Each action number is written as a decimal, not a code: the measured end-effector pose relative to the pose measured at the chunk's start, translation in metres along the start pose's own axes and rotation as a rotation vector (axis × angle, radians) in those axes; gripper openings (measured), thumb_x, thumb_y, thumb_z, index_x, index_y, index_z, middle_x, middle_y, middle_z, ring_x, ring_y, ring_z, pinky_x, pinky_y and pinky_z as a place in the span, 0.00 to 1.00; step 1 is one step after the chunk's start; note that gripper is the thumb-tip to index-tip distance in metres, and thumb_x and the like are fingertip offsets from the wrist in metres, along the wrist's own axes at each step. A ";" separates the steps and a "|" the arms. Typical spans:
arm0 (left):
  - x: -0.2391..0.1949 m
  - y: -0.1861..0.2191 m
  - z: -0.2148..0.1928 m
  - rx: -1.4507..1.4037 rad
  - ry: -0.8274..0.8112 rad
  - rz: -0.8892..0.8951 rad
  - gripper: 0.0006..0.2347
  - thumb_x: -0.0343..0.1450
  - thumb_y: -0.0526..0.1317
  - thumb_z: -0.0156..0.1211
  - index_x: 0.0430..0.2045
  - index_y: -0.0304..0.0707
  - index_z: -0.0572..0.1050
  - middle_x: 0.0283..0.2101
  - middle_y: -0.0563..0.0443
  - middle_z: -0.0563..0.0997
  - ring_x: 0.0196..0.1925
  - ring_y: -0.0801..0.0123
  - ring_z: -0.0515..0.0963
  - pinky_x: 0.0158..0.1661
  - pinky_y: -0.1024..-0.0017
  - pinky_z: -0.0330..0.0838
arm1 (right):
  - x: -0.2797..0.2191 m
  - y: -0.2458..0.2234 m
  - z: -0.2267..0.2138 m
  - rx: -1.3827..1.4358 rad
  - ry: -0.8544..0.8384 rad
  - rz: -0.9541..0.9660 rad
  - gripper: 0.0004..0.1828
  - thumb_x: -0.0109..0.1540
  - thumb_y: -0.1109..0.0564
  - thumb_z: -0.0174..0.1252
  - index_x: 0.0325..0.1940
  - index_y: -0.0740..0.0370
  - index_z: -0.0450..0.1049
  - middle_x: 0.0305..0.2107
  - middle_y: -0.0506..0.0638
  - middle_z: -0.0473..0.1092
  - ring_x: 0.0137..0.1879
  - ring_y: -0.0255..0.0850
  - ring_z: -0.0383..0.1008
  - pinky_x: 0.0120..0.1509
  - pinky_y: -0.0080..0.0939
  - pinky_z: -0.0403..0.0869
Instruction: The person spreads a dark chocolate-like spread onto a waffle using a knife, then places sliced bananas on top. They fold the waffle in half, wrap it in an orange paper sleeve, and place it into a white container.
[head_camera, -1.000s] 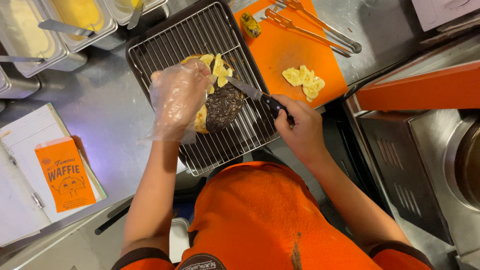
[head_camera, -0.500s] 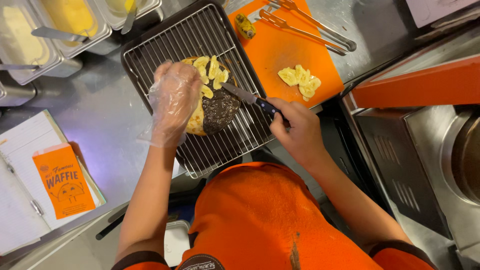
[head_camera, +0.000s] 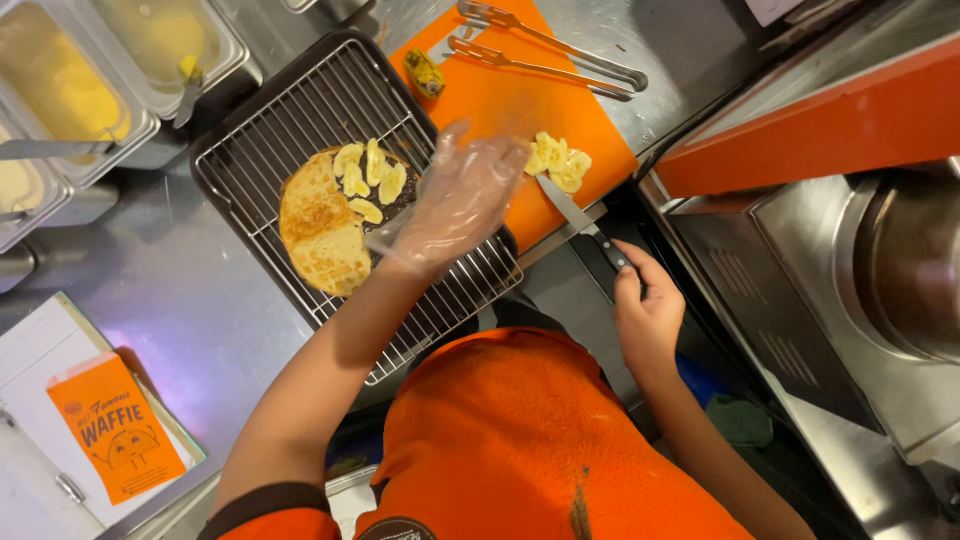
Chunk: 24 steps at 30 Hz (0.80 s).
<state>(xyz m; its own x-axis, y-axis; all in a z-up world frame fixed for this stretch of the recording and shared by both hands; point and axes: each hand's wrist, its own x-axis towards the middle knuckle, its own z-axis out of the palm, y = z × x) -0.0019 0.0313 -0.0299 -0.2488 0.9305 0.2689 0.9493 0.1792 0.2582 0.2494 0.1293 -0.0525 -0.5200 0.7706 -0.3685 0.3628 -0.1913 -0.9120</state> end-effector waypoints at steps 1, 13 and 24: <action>0.004 0.000 0.013 -0.007 0.013 0.047 0.14 0.68 0.36 0.62 0.47 0.31 0.76 0.44 0.44 0.80 0.49 0.58 0.79 0.60 0.46 0.60 | 0.002 0.001 0.001 0.022 0.000 -0.001 0.15 0.68 0.63 0.49 0.57 0.63 0.76 0.21 0.37 0.61 0.23 0.23 0.56 0.26 0.26 0.57; 0.028 -0.009 0.042 0.122 -0.052 0.021 0.06 0.66 0.32 0.61 0.34 0.39 0.79 0.33 0.48 0.80 0.41 0.58 0.81 0.54 0.59 0.67 | -0.002 -0.007 -0.012 0.088 0.015 -0.036 0.16 0.69 0.63 0.49 0.59 0.64 0.75 0.23 0.38 0.62 0.23 0.23 0.55 0.25 0.26 0.57; -0.051 -0.021 -0.080 -0.405 -0.056 -0.822 0.09 0.71 0.42 0.59 0.41 0.51 0.85 0.41 0.53 0.84 0.42 0.65 0.83 0.48 0.62 0.74 | -0.010 -0.026 -0.010 0.018 -0.150 -0.033 0.17 0.69 0.64 0.48 0.61 0.64 0.75 0.27 0.39 0.64 0.26 0.23 0.57 0.28 0.26 0.58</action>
<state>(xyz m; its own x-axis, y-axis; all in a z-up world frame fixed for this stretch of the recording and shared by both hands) -0.0245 -0.0457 0.0254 -0.7964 0.5754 -0.1861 0.3348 0.6758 0.6567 0.2530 0.1326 -0.0230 -0.6416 0.6774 -0.3599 0.3306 -0.1792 -0.9266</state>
